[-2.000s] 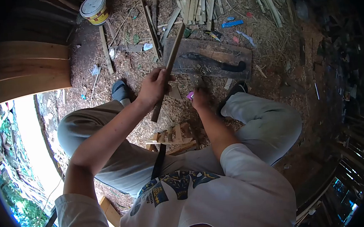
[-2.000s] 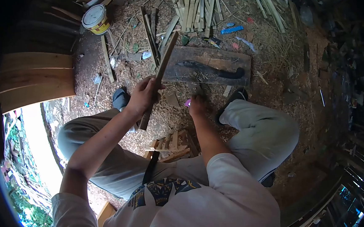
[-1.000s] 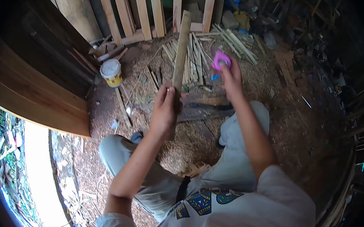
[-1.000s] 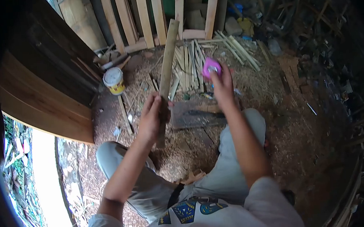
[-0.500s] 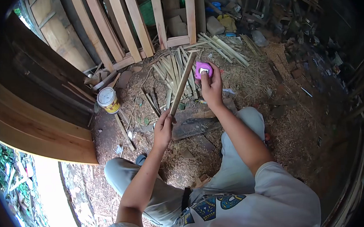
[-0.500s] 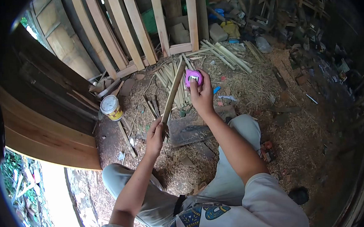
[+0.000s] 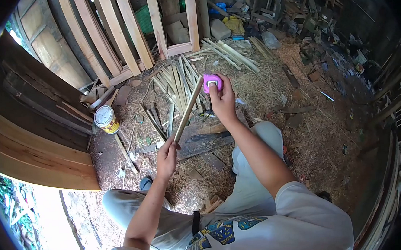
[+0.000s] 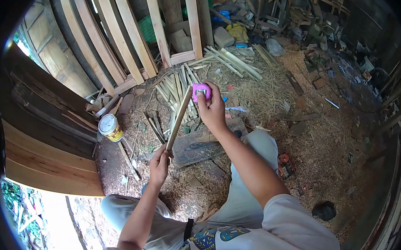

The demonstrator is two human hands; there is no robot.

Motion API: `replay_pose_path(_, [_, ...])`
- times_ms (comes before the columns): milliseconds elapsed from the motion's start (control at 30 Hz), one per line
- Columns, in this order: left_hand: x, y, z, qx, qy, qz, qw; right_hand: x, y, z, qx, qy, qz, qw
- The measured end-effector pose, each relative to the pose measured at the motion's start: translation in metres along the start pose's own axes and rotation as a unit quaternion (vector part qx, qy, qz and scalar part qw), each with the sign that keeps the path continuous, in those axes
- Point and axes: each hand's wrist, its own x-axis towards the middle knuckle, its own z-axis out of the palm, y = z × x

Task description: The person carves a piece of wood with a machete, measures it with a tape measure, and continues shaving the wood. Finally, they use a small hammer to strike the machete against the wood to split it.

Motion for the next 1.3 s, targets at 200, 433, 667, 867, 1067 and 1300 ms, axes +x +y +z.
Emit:
replay_pose_path(200, [-0.003,-0.007,-0.011,0.028,0.021,0.020,0.999,-0.013,0.005,0.000,0.021,-0.047,0.030,0.998])
replay_pose_path(433, [-0.014,0.008,-0.022,0.060,0.040,0.000,0.997,-0.039,-0.009,0.019,-0.006,-0.133,0.082,0.988])
replay_pose_path(667, [-0.019,0.012,-0.026,0.101,0.056,0.048,0.992,-0.029,-0.011,0.025,0.041,-0.129,0.097,0.986])
replay_pose_path(867, [-0.017,0.010,-0.025,0.118,0.067,0.074,0.988,-0.023,-0.005,0.028,0.083,-0.142,0.122,0.979])
replay_pose_path(1067, [-0.017,-0.009,-0.021,0.063,0.051,0.027,0.996,-0.026,-0.003,0.036,0.041,-0.170,0.155,0.972])
replay_pose_path(1300, [-0.016,-0.012,-0.017,-0.102,0.031,-0.054,0.993,-0.041,0.003,0.052,-0.057,-0.190,0.126,0.972])
